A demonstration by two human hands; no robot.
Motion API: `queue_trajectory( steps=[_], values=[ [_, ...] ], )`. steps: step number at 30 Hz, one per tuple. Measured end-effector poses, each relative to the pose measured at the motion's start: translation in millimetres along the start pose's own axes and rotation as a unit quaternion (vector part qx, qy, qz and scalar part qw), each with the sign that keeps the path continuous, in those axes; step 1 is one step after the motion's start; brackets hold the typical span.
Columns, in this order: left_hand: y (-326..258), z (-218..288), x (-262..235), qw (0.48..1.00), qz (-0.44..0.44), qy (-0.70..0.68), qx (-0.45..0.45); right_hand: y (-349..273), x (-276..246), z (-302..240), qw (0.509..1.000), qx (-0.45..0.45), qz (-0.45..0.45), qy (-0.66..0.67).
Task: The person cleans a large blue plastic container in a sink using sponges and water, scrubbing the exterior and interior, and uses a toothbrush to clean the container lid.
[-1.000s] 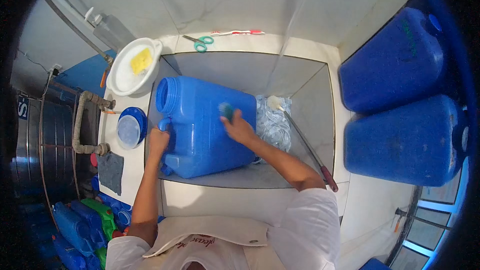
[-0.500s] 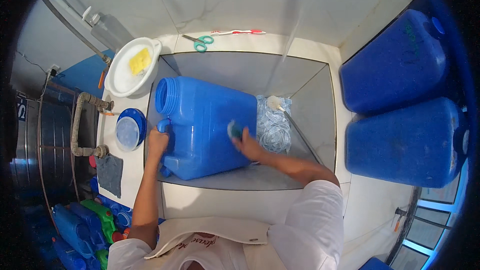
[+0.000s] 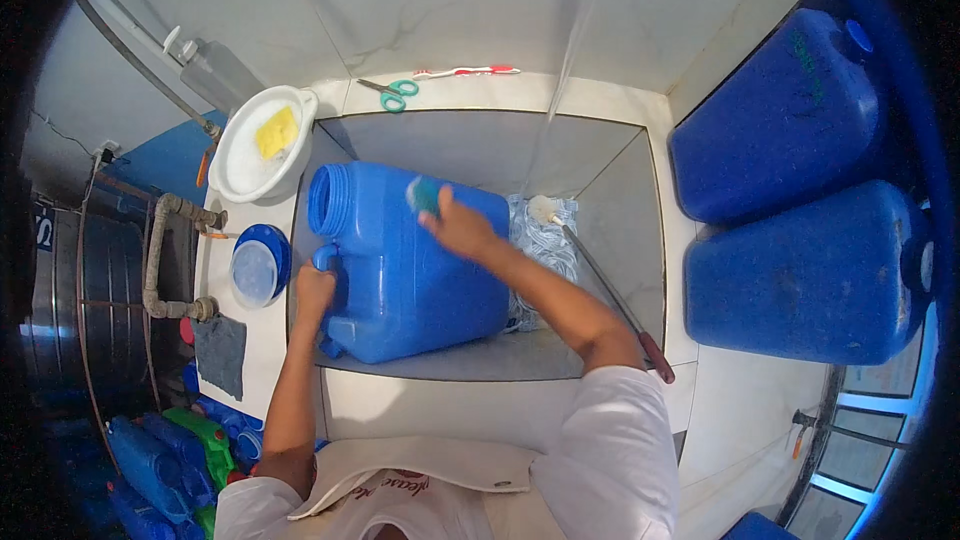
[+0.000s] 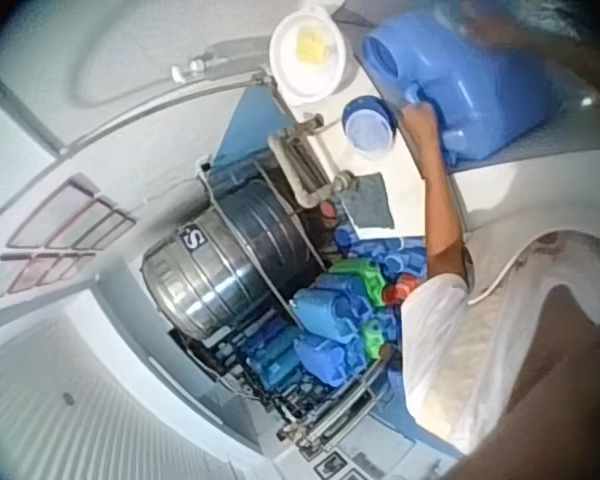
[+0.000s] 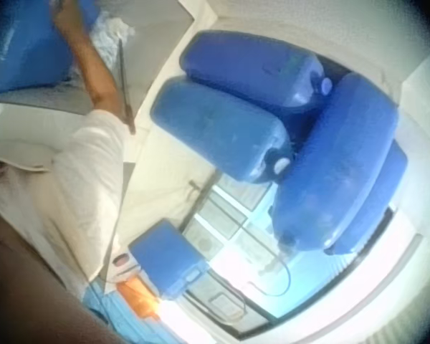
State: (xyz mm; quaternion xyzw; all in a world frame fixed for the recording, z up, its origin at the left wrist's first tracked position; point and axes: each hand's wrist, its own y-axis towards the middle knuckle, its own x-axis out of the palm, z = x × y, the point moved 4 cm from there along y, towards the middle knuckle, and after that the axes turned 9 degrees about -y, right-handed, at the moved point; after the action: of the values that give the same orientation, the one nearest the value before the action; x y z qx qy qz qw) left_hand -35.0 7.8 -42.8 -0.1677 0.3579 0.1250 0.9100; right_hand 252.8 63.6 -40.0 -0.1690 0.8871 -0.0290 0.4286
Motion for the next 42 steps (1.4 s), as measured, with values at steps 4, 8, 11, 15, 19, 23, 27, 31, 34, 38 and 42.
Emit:
queue_trajectory(
  steps=[4, 8, 11, 15, 19, 23, 27, 31, 34, 38, 42],
  values=[
    [-1.5, -9.4, 2.9, 1.000, 0.009, 0.003, -0.011, -116.0, 59.8, -33.1, 0.972, -0.176, -0.103, -0.114],
    [-0.8, -25.6, -9.6, 0.999, 0.007, 0.026, -0.040, -37.5, 43.0, -19.5, 0.998, -0.042, -0.019, -0.039],
    [-6.5, 2.5, 1.6, 0.999, 0.003, 0.047, -0.015, 30.6, 22.8, 97.5, 0.984, 0.123, 0.119, 0.049],
    [5.9, 7.2, 19.3, 0.999, -0.014, -0.003, 0.029, -23.3, 106.4, 293.7, 0.945, 0.298, 0.118, 0.074],
    [-7.9, -32.7, -15.1, 0.999, 0.044, 0.014, -0.004, -2.8, 123.7, 156.6, 0.975, 0.151, 0.131, 0.095],
    [2.5, 9.9, 12.4, 1.000, 0.009, -0.006, 0.023, -5.4, 91.8, 244.3, 0.977, 0.192, 0.058, 0.076],
    [-9.1, -22.7, -25.3, 0.994, 0.002, -0.104, 0.009, -48.8, 176.3, 228.0, 0.820, 0.424, -0.223, 0.313],
    [-52.3, 82.1, -10.1, 0.979, -0.097, -0.069, 0.165, -27.1, 94.8, 259.8, 0.783, 0.397, 0.044, 0.476],
    [-103.8, 162.5, -45.1, 0.973, -0.139, -0.007, 0.185, -23.8, 38.1, 273.4, 0.765, 0.353, 0.127, 0.523],
    [-141.1, 194.6, -82.3, 0.970, -0.149, -0.096, 0.169, -36.0, 92.4, 221.3, 0.776, 0.276, -0.004, 0.567],
    [-157.5, 160.2, -151.4, 0.986, -0.073, -0.123, 0.089, -19.7, 66.7, 119.8, 0.828, 0.135, -0.046, 0.543]
  ],
)
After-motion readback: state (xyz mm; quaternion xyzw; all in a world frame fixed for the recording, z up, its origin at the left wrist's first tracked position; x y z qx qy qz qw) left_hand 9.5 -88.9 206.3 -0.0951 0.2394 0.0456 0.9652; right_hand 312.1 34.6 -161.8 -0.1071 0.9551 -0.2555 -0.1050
